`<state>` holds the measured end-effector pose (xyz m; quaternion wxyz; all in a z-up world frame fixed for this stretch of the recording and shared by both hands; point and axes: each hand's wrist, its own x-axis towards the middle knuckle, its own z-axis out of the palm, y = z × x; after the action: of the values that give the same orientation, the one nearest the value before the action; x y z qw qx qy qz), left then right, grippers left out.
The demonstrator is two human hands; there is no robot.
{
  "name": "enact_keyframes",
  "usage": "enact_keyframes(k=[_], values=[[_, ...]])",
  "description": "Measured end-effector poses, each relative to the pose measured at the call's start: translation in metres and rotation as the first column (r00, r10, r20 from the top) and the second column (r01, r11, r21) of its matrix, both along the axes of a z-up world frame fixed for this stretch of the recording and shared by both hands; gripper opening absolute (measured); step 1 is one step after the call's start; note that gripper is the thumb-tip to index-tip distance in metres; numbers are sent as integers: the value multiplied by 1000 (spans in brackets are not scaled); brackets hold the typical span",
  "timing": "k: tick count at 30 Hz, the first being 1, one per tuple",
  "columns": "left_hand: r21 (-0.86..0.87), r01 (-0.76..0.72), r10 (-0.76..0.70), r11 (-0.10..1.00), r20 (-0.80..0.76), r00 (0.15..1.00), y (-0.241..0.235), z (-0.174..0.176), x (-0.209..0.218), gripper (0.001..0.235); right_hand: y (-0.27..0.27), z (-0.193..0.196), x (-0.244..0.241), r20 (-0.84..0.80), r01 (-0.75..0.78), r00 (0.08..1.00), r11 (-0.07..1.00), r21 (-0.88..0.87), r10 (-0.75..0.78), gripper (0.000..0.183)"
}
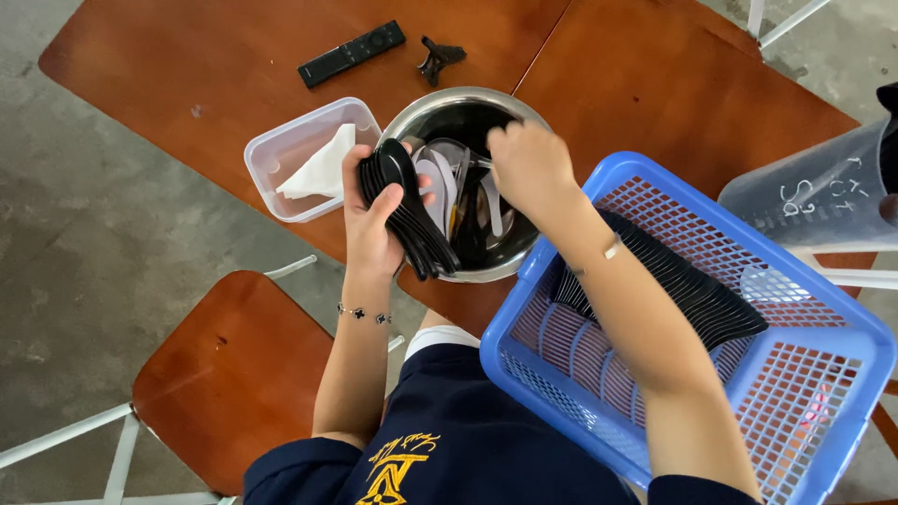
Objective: Sort and organize black plastic spoons and white plastic spoons from a bowl into a blue basket.
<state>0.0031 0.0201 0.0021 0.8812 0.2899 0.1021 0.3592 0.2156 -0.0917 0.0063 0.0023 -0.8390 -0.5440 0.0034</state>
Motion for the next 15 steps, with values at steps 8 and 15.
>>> enact_keyframes(k=[8, 15], values=[[48, 17, -20, 999, 71, 997, 3, -7, 3, 52, 11, -10, -8, -413, -185, 911, 904, -385, 11, 96], [18, -6, 6, 1000, 5, 1000, 3, 3, 4, 52, 4, -21, 5, -491, -100, 871, 982, -161, 8, 49]])
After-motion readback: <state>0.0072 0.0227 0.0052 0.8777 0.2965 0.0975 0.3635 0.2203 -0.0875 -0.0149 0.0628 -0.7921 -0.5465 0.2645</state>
